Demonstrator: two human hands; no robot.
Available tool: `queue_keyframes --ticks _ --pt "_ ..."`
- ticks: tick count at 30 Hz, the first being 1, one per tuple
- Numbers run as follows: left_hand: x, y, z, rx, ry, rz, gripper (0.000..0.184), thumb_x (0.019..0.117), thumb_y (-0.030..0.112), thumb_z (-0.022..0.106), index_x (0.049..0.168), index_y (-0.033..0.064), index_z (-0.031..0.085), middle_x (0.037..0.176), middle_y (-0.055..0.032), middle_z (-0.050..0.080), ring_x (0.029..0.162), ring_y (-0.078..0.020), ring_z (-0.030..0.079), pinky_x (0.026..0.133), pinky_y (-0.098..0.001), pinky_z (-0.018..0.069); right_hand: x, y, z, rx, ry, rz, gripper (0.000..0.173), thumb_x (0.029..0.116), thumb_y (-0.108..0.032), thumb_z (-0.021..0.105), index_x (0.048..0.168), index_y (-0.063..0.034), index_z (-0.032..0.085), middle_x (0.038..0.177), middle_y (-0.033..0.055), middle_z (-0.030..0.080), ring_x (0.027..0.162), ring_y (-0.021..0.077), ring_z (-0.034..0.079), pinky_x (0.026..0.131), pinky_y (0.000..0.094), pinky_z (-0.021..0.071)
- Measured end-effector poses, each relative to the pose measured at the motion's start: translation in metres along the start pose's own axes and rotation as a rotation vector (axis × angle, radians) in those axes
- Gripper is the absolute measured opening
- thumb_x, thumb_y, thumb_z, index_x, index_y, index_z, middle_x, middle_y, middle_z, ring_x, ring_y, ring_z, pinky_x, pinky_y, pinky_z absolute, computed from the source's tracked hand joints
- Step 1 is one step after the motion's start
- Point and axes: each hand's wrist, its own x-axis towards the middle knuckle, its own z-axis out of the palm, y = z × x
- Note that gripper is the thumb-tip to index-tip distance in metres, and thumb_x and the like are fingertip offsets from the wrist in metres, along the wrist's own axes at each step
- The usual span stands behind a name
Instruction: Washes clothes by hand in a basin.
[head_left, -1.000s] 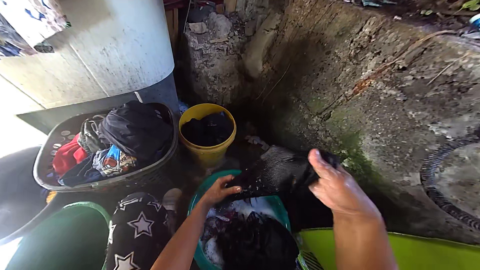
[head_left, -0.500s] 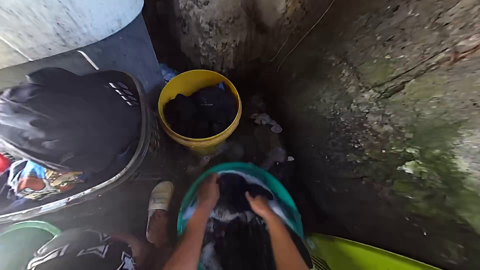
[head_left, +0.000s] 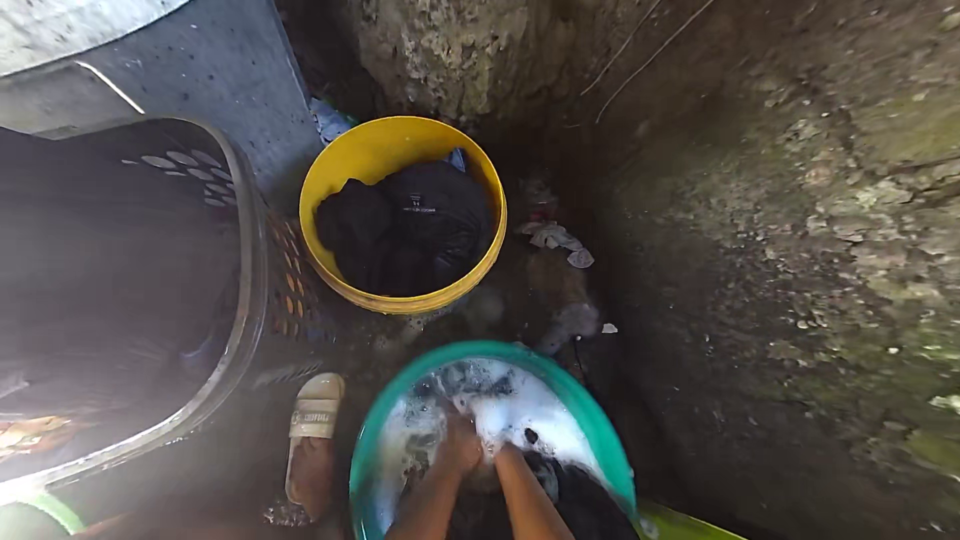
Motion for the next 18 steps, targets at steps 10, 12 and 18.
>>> queue_keyframes --ticks 10,12,18 --pt "-0.023 -0.012 -0.045 0.021 0.227 0.248 0.099 0.0791 0.025 0.085 0.162 0.0161 0.032 0.159 -0.0206 0.042 0.148 -0.0430 0.038 0.118 -0.0666 0.0297 -0.117 0.003 -0.098 0.746 -0.001 -0.281 0.054 0.1096 -0.032 0.045 0.150 0.0036 0.042 0.150 0.0197 0.050 0.140 0.0232 0.048 0.118 0.0438 0.0392" --pt "-0.011 -0.034 -0.039 -0.085 0.349 0.411 0.088 0.0766 0.022 0.087 0.155 0.0137 0.047 0.163 -0.0178 0.039 0.154 -0.0415 0.026 0.123 -0.0665 0.0179 -0.180 0.021 -0.132 1.099 0.170 -0.440 0.041 0.1098 -0.031 0.038 0.137 -0.0033 0.052 0.125 0.0069 0.066 0.116 0.0121 0.064 0.101 0.0360 0.0546" --pt "-0.050 0.003 -0.017 -0.680 0.578 0.124 0.071 0.0816 0.013 0.081 0.142 -0.0090 0.051 0.147 -0.0323 0.049 0.140 -0.0419 0.047 0.118 -0.0507 0.0384 -0.185 0.045 -0.120 1.674 0.143 -0.480 0.070 0.1033 -0.067 0.010 0.140 -0.0235 0.050 0.125 -0.0005 0.069 0.118 0.0162 0.066 0.096 0.0471 0.0570"
